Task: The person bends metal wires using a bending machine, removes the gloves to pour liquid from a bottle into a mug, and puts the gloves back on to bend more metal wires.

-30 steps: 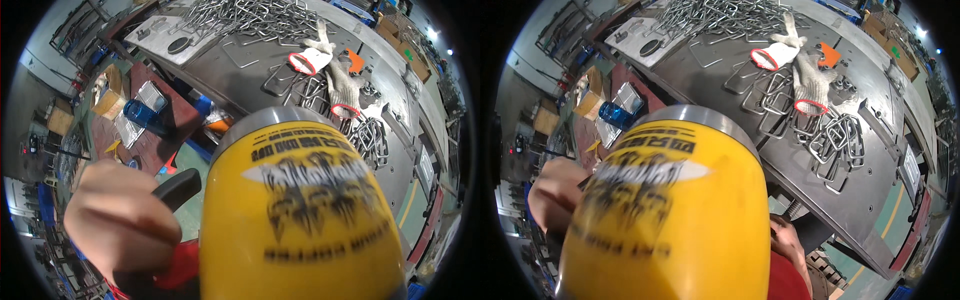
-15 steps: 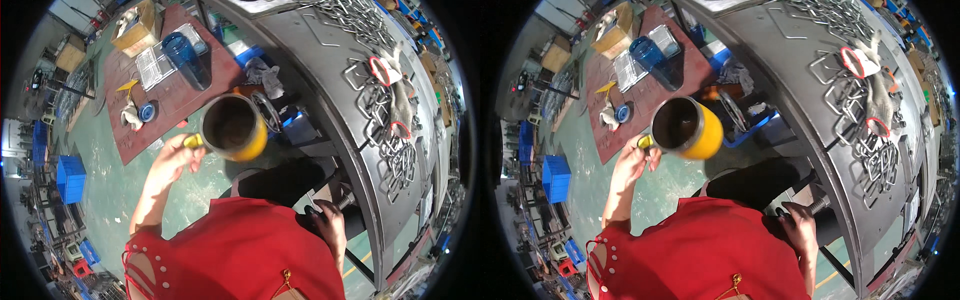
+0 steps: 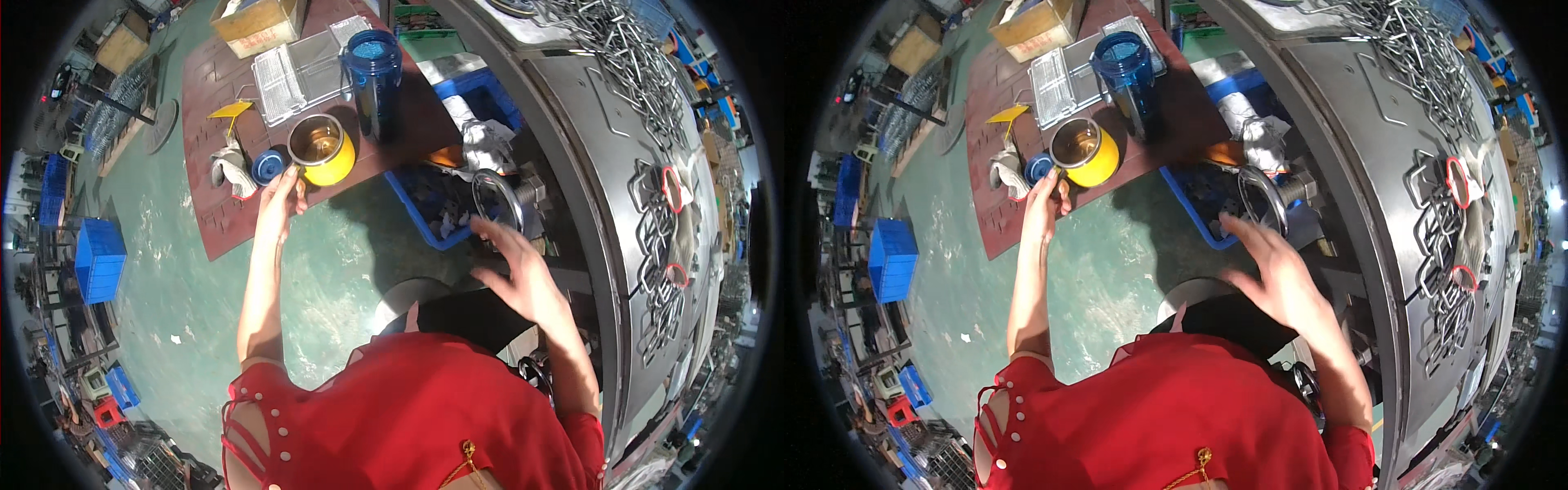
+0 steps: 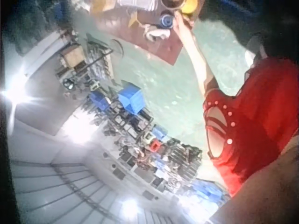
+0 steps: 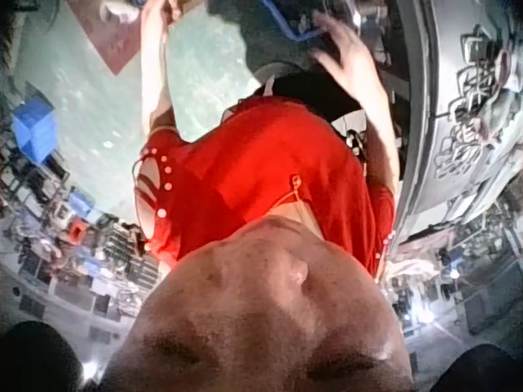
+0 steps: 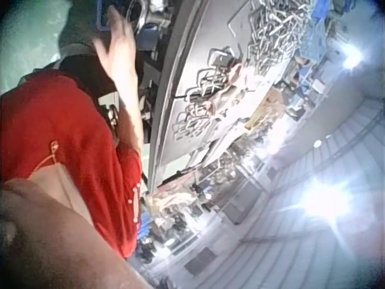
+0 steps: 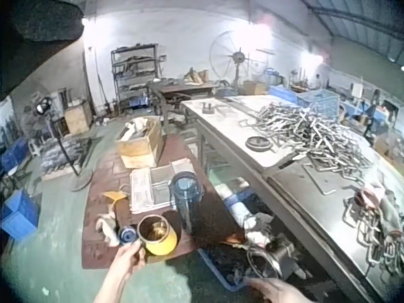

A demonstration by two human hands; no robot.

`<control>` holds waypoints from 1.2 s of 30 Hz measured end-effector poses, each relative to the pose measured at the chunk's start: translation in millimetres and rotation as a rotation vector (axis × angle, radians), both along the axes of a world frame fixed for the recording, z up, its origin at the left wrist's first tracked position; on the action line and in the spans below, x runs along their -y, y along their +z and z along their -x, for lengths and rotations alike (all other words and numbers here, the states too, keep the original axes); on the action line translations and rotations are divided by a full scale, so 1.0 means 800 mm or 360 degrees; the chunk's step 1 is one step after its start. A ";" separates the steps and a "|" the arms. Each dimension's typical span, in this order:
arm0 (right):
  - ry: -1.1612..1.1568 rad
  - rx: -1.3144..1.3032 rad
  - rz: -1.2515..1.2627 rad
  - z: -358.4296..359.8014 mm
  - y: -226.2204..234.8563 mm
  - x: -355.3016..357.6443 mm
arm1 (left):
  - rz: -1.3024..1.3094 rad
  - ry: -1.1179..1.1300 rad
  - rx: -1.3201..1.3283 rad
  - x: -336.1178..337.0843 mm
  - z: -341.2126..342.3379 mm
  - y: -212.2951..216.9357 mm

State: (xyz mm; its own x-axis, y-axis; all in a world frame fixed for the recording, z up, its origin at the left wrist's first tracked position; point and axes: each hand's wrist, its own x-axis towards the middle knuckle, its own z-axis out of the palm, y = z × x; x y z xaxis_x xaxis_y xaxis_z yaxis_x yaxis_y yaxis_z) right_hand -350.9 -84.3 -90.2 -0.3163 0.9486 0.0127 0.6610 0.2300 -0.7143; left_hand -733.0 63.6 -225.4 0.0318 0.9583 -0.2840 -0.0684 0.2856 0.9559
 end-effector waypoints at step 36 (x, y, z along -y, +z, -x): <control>-0.0157 -0.1195 -0.0193 0.119 -0.087 -0.300 | 0.0213 -0.0442 0.0266 -0.052 0.030 0.001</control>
State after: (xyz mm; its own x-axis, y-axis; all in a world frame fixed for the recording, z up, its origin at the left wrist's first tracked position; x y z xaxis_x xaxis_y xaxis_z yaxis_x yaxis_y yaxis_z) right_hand -446.1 155.7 -159.6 -0.0956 0.9501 0.2968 0.0298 0.3008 -0.9532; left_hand -757.1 105.3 -224.7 0.3428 0.8611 -0.3755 -0.1231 0.4375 0.8908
